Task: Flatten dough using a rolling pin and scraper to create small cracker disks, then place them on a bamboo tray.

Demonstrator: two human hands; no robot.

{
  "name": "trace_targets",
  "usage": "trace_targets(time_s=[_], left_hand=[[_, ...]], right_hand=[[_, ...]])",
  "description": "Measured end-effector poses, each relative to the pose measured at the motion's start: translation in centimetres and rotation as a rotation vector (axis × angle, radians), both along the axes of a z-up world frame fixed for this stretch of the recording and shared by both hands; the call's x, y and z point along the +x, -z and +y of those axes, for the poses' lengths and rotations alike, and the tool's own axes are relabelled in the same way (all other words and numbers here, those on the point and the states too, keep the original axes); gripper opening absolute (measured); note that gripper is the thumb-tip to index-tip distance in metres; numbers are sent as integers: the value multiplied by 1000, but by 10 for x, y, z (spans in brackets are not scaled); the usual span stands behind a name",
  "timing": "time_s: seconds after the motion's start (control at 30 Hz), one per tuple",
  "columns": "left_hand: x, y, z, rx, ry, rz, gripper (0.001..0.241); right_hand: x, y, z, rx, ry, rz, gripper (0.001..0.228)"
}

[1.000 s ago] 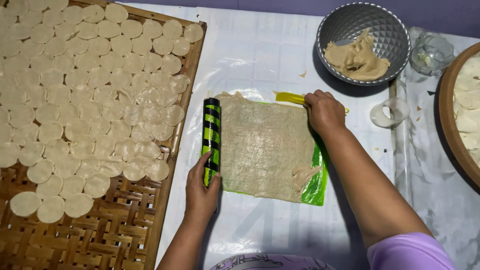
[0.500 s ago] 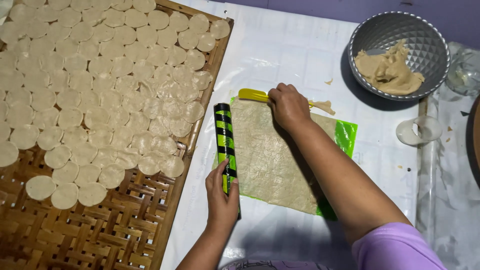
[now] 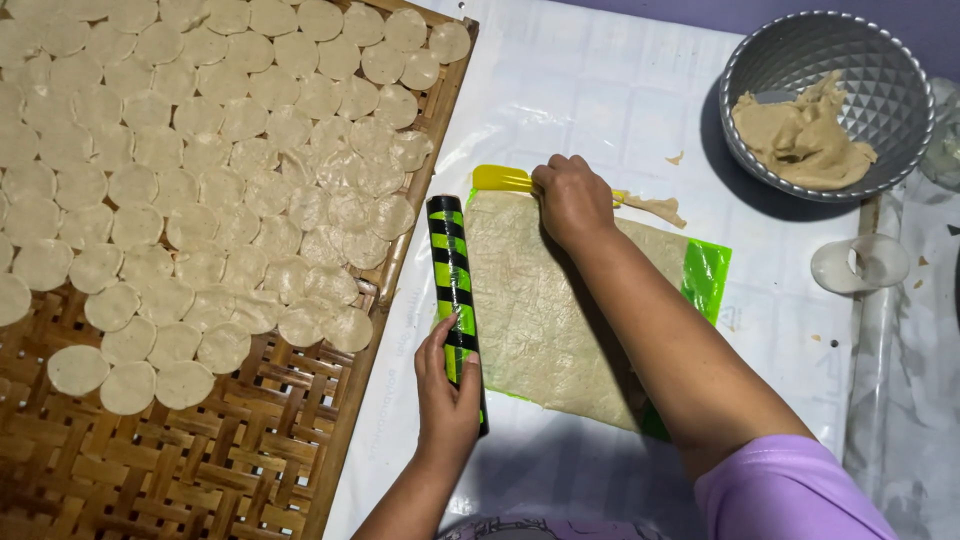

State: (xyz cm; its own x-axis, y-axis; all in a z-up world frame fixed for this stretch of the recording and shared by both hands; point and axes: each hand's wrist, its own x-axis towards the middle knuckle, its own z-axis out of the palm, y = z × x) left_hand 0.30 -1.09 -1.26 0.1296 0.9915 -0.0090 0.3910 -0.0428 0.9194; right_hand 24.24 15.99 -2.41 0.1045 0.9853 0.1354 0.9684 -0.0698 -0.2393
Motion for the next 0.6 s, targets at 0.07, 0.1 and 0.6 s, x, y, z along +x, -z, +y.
trace_targets(time_s=[0.07,0.1,0.6], left_hand=[[1,-1,2,-12,8,0,52],[1,-1,2,-29,14,0,53],[7,5,7,-1,159,331,57]], right_hand=[[6,2,2,24,-1,2,10],[8,4,3,44,-4,4,10],[97,-81,-67,-373,392,-50,30]])
